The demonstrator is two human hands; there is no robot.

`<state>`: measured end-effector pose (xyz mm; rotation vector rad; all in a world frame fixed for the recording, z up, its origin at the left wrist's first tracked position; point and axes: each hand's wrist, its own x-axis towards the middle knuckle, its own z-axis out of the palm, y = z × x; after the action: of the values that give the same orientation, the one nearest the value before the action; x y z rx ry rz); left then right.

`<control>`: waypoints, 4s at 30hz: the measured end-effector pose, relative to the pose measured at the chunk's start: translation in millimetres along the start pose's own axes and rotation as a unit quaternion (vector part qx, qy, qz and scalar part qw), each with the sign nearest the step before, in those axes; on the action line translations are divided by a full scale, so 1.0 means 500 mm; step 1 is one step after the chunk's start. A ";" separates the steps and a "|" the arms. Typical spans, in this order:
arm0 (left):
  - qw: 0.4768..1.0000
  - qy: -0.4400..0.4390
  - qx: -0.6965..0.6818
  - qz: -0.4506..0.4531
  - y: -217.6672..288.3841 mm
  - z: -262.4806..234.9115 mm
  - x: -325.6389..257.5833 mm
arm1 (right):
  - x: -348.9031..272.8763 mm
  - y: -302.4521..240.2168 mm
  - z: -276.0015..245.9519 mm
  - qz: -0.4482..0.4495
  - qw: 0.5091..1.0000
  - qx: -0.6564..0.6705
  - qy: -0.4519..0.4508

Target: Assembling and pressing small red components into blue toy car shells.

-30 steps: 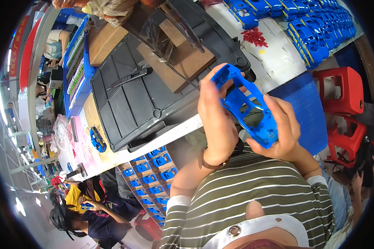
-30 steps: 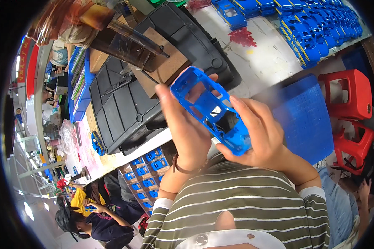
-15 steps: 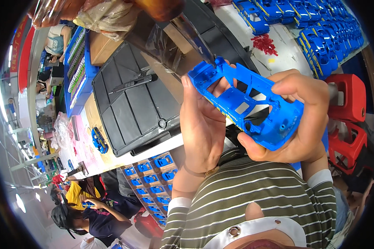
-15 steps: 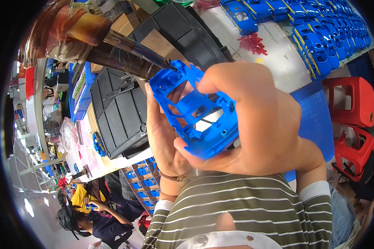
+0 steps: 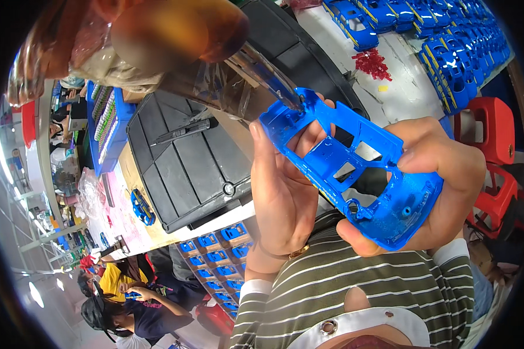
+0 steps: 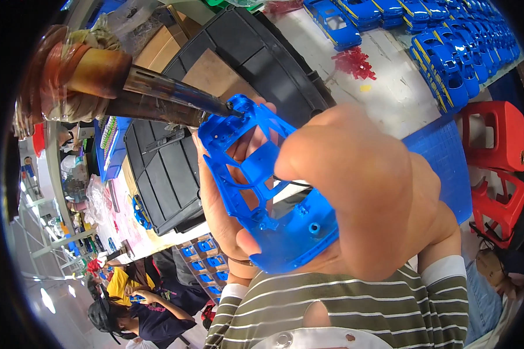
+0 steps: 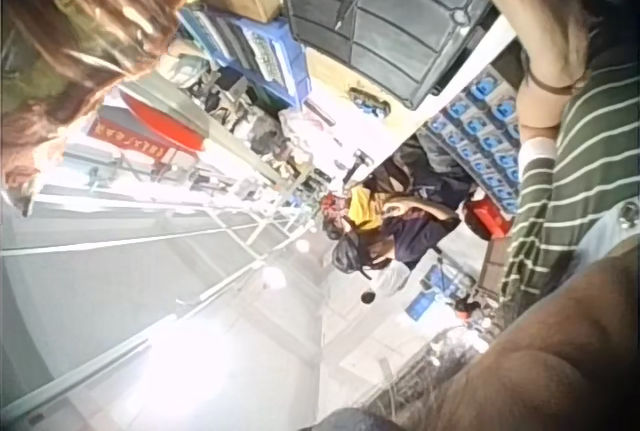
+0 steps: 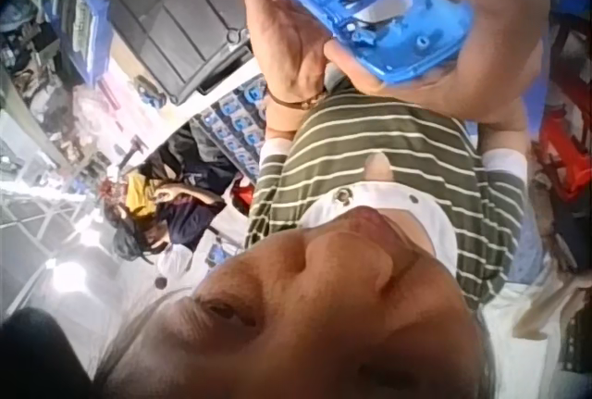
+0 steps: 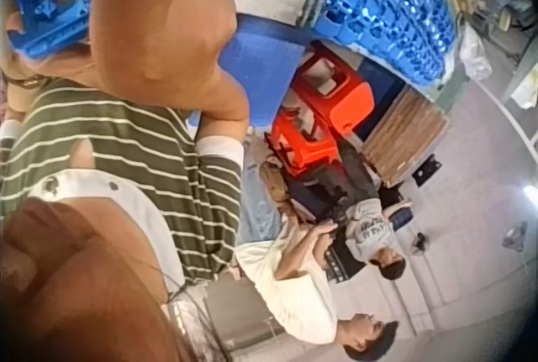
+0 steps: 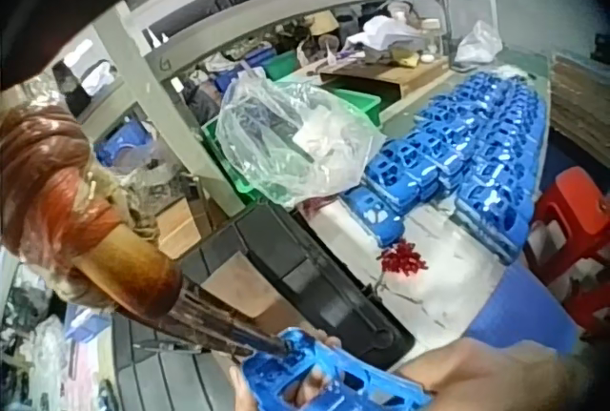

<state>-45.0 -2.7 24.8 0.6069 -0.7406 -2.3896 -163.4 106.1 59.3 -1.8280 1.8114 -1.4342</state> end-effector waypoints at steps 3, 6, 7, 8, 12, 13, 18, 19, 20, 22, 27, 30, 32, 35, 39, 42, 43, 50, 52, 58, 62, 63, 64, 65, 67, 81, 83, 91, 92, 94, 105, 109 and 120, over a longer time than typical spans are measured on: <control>1.000 0.013 -0.007 -0.008 -0.004 -0.006 -0.003 | -0.003 -0.003 -0.010 0.006 1.000 -0.007 -0.029; 0.999 -0.003 0.016 0.029 -0.007 0.000 -0.012 | 0.004 -0.011 -0.029 0.018 0.996 -0.017 -0.091; 0.999 -0.003 0.017 0.029 -0.006 0.002 -0.013 | 0.005 -0.012 -0.031 0.022 0.994 -0.016 -0.108; 0.999 -0.003 0.018 0.029 -0.004 0.004 -0.014 | 0.005 -0.011 -0.029 0.026 0.993 -0.011 -0.112; 0.998 0.033 -0.017 -0.053 0.020 0.006 -0.004 | -0.002 -0.015 -0.026 0.043 0.993 -0.014 -0.109; 0.997 0.046 -0.005 -0.061 0.022 0.012 -0.004 | -0.003 -0.016 -0.025 0.047 0.993 -0.015 -0.108; 0.997 0.036 0.041 -0.047 0.014 0.004 0.001 | 0.001 -0.018 -0.026 0.051 0.991 0.011 -0.120; 0.998 0.030 0.031 -0.046 0.013 0.001 -0.001 | 0.000 -0.015 -0.026 0.049 0.991 0.030 -0.121; 0.998 0.025 0.021 -0.046 0.013 0.001 -0.002 | -0.007 -0.008 -0.021 0.047 0.990 0.061 -0.121; 0.997 0.051 0.014 -0.060 0.023 0.024 -0.003 | -0.016 0.001 -0.007 0.043 0.990 0.099 -0.089; 0.996 0.049 -0.007 -0.075 0.020 0.010 -0.002 | -0.019 -0.003 0.002 0.035 0.993 0.108 -0.026; 0.996 0.054 -0.010 -0.075 0.025 0.033 -0.003 | -0.010 0.002 -0.009 0.024 0.994 0.104 -0.028; 0.996 0.054 -0.006 -0.070 0.024 0.036 -0.003 | -0.004 0.006 -0.012 0.020 0.994 0.105 -0.031; 0.996 0.049 -0.011 -0.068 0.027 0.032 -0.005 | -0.001 0.003 -0.011 0.016 0.994 0.103 -0.034; 0.999 0.001 0.049 -0.021 0.019 0.025 -0.009 | 0.000 0.003 -0.009 0.012 0.994 0.106 -0.031; 0.999 0.027 0.030 -0.029 0.020 0.033 -0.006 | -0.001 0.002 -0.010 0.010 0.994 0.110 -0.028; 0.999 0.035 0.012 -0.037 0.020 0.031 -0.005 | 0.000 0.004 -0.009 0.008 0.993 0.112 -0.029; 0.997 0.050 0.030 -0.052 0.013 0.023 -0.004 | 0.004 -0.002 -0.013 0.005 0.993 0.115 -0.032; 0.998 0.028 -0.006 -0.053 0.003 -0.003 0.000 | 0.005 -0.003 -0.012 0.007 0.993 0.112 -0.037; 0.992 0.084 0.047 -0.076 0.021 0.037 -0.004 | 0.010 -0.001 -0.014 -0.002 0.992 0.120 -0.038; 0.992 0.087 0.028 -0.089 0.027 0.045 -0.005 | 0.019 0.004 -0.013 -0.013 0.991 0.126 -0.034; 0.993 0.077 0.009 -0.088 0.027 0.042 -0.007 | 0.021 0.003 -0.014 -0.013 0.991 0.126 -0.035; 0.994 0.070 -0.001 -0.086 0.027 0.041 -0.008 | 0.024 0.004 -0.014 -0.015 0.991 0.127 -0.033; 0.995 0.062 -0.010 -0.083 0.028 0.040 -0.008 | 0.027 0.005 -0.014 -0.018 0.991 0.127 -0.035; 0.995 0.058 -0.001 -0.077 0.027 0.040 -0.009 | 0.035 0.003 -0.013 -0.021 0.991 0.126 -0.038; 0.983 0.141 0.034 -0.110 0.030 0.064 -0.001 | 0.032 0.023 -0.003 -0.045 0.985 0.166 -0.014; 0.983 0.142 0.034 -0.111 0.029 0.068 -0.001 | 0.031 0.026 -0.003 -0.051 0.983 0.176 -0.008; 0.990 0.108 0.041 -0.085 0.022 0.048 -0.007 | 0.034 0.044 0.018 -0.080 0.972 0.222 0.003; 0.990 0.107 0.040 -0.086 0.022 0.047 -0.006 | 0.037 0.043 0.017 -0.081 0.971 0.223 0.004; 0.989 0.109 0.034 -0.090 0.024 0.051 -0.005 | 0.040 0.026 -0.001 -0.056 0.981 0.183 -0.004; 0.996 0.055 -0.021 -0.070 0.011 0.017 0.010 | 0.068 0.018 -0.024 -0.047 0.982 0.160 -0.093; 0.993 0.073 -0.041 -0.085 0.014 0.019 0.010 | 0.038 0.017 0.006 -0.041 0.995 0.090 0.023; 0.993 0.063 -0.037 -0.091 -0.012 -0.003 0.005 | 0.005 0.047 -0.006 -0.005 0.999 0.029 0.020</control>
<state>-48.3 -0.5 19.2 0.8169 -0.5617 -2.5026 -181.8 99.8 45.2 -1.7960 1.7628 -1.5206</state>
